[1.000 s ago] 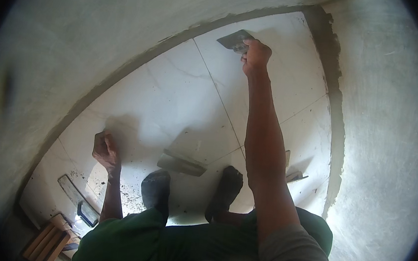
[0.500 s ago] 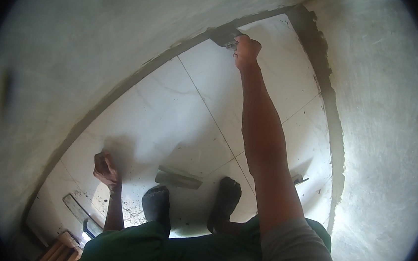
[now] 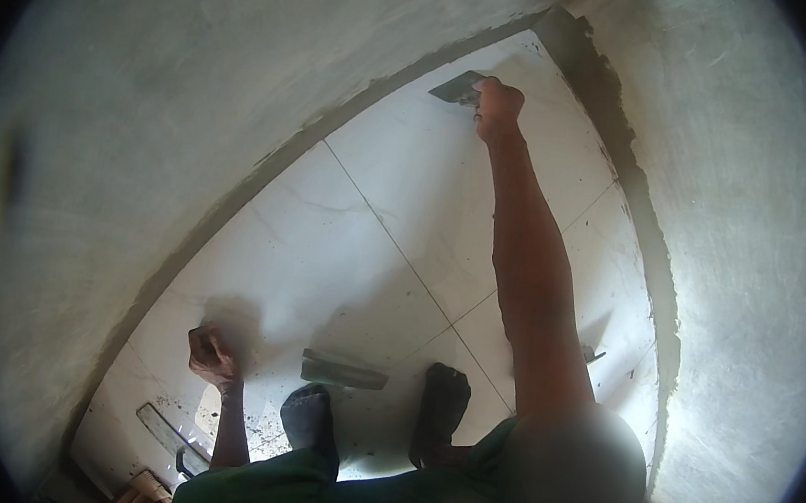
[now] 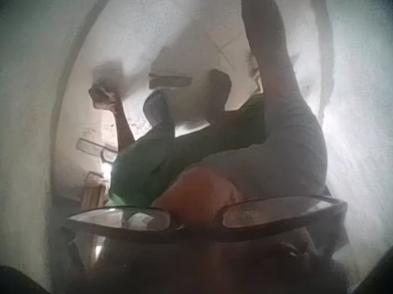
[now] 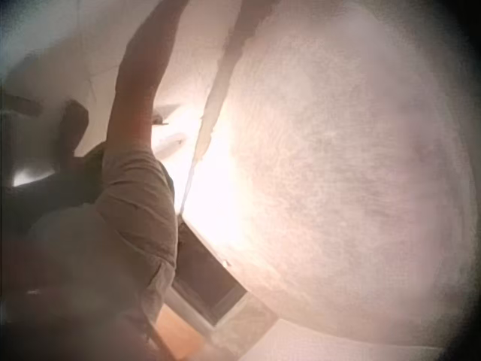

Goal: The person applies plaster along the corner where a tiled floor meets a wall using a small metal spatula and a flat trowel, periodically taking fresh plaster from a bucket on the floor.

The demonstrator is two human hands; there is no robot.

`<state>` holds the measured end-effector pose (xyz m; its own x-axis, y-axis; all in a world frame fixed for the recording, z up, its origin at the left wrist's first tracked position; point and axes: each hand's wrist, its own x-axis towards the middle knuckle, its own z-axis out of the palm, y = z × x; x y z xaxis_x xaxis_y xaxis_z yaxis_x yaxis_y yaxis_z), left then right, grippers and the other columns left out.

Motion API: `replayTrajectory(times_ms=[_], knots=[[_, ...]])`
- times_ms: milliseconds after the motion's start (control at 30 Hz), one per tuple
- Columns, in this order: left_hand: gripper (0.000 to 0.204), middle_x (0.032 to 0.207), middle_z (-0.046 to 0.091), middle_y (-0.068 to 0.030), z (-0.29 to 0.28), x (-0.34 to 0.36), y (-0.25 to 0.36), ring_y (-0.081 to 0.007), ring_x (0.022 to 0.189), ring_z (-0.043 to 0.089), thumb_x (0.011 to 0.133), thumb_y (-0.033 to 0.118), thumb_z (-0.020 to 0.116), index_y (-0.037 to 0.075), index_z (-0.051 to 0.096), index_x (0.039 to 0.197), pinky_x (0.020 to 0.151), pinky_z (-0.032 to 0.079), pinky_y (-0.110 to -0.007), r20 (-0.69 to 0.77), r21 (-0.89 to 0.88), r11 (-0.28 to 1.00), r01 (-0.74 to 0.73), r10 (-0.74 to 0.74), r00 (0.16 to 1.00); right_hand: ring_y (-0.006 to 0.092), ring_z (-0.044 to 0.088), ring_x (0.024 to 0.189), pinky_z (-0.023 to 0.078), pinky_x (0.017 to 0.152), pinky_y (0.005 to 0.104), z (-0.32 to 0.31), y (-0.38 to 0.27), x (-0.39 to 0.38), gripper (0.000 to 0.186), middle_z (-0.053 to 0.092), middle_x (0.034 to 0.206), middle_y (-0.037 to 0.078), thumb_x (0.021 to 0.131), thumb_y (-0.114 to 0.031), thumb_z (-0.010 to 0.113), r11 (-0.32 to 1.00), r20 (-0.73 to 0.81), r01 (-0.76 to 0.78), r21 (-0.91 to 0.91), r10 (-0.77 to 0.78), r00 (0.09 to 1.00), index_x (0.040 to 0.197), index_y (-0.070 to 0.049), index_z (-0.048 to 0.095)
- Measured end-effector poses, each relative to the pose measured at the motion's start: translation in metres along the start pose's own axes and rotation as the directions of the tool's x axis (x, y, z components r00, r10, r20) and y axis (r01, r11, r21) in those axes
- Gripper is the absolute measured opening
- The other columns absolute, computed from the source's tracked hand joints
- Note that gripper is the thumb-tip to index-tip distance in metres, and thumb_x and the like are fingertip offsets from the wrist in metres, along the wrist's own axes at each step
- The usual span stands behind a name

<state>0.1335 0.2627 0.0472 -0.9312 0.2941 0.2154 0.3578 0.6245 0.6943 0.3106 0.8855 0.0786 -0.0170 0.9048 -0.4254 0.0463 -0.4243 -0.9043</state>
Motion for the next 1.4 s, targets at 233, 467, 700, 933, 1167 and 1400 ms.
replayTrajectory(times_ms=[233, 467, 700, 933, 1167, 1400], knots=[[0.036, 0.062, 0.056, -0.0060, 0.005, -0.001, 0.006, -0.0189, 0.050, 0.048, 0.104, 0.036, 0.065, 0.007, 0.061, 0.083, 0.050, 0.039, -0.036, -0.026, 0.094, 0.995, -0.024, 0.027, 0.999, 0.0183, 0.045, 0.056, 0.035, 0.050, 0.0356, 0.004, -0.010, 0.024, 0.018, 0.052, 0.072, 0.006, 0.081, -0.017, 0.076, 0.999, -0.076, -0.006, -0.038, 0.003, 0.997, 0.089, -0.005, 0.066], [0.046, 0.063, 0.056, -0.0084, 0.005, 0.001, 0.011, -0.0260, 0.052, 0.051, 0.101, 0.050, 0.063, 0.009, 0.060, 0.082, 0.052, 0.042, -0.041, -0.028, 0.167, 0.984, 0.060, -0.056, 0.998, 0.0177, 0.046, 0.057, 0.036, 0.051, 0.0371, -0.009, -0.017, 0.057, 0.018, 0.051, 0.071, 0.004, 0.080, -0.019, 0.077, 1.000, -0.042, 0.022, -0.002, -0.022, 0.999, 0.088, -0.008, 0.066], [0.035, 0.058, 0.046, -0.0055, 0.012, 0.001, 0.016, -0.0193, 0.049, 0.041, 0.103, 0.034, 0.066, 0.008, 0.058, 0.081, 0.049, 0.033, -0.038, -0.022, 0.172, 0.985, -0.019, 0.023, 1.000, 0.0152, 0.045, 0.056, 0.036, 0.051, 0.0346, -0.020, -0.026, 0.065, 0.017, 0.052, 0.071, 0.002, 0.083, -0.018, 0.077, 1.000, -0.045, 0.003, -0.024, -0.004, 0.999, 0.086, -0.009, 0.063], [0.036, 0.056, 0.045, -0.0058, 0.009, -0.002, 0.011, -0.0206, 0.049, 0.039, 0.103, 0.034, 0.065, 0.008, 0.055, 0.080, 0.049, 0.033, -0.039, -0.052, 0.173, 0.985, -0.013, 0.022, 0.998, 0.0187, 0.057, 0.060, 0.047, 0.053, 0.0343, -0.105, -0.085, 0.046, 0.021, 0.063, 0.080, 0.008, 0.090, -0.022, 0.074, 0.835, 0.311, 0.227, -0.501, -0.070, 0.948, 0.093, -0.002, 0.067], [0.033, 0.064, 0.054, -0.0053, 0.022, 0.014, 0.028, -0.0174, 0.054, 0.048, 0.107, 0.028, 0.060, 0.004, 0.060, 0.084, 0.053, 0.040, -0.036, 0.070, 0.058, 0.994, -0.091, 0.087, 0.994, 0.0150, 0.070, 0.072, 0.056, 0.058, 0.0314, -0.176, -0.108, -0.009, 0.024, 0.071, 0.092, 0.006, 0.096, -0.024, 0.071, 0.873, 0.154, 0.240, -0.423, -0.192, 0.969, 0.109, -0.004, 0.069], [0.005, 0.083, 0.071, -0.0113, 0.111, 0.071, 0.219, -0.0277, 0.073, 0.073, 0.090, 0.003, 0.075, 0.004, 0.070, 0.092, 0.068, 0.060, -0.035, 0.741, -0.442, 0.842, -0.310, 0.538, 0.402, 0.0122, 0.067, 0.073, 0.050, 0.055, 0.0295, -0.197, -0.117, -0.011, 0.024, 0.070, 0.089, 0.005, 0.094, -0.016, 0.070, 0.804, 0.168, 0.329, -0.495, -0.283, 0.944, 0.114, -0.003, 0.071]])
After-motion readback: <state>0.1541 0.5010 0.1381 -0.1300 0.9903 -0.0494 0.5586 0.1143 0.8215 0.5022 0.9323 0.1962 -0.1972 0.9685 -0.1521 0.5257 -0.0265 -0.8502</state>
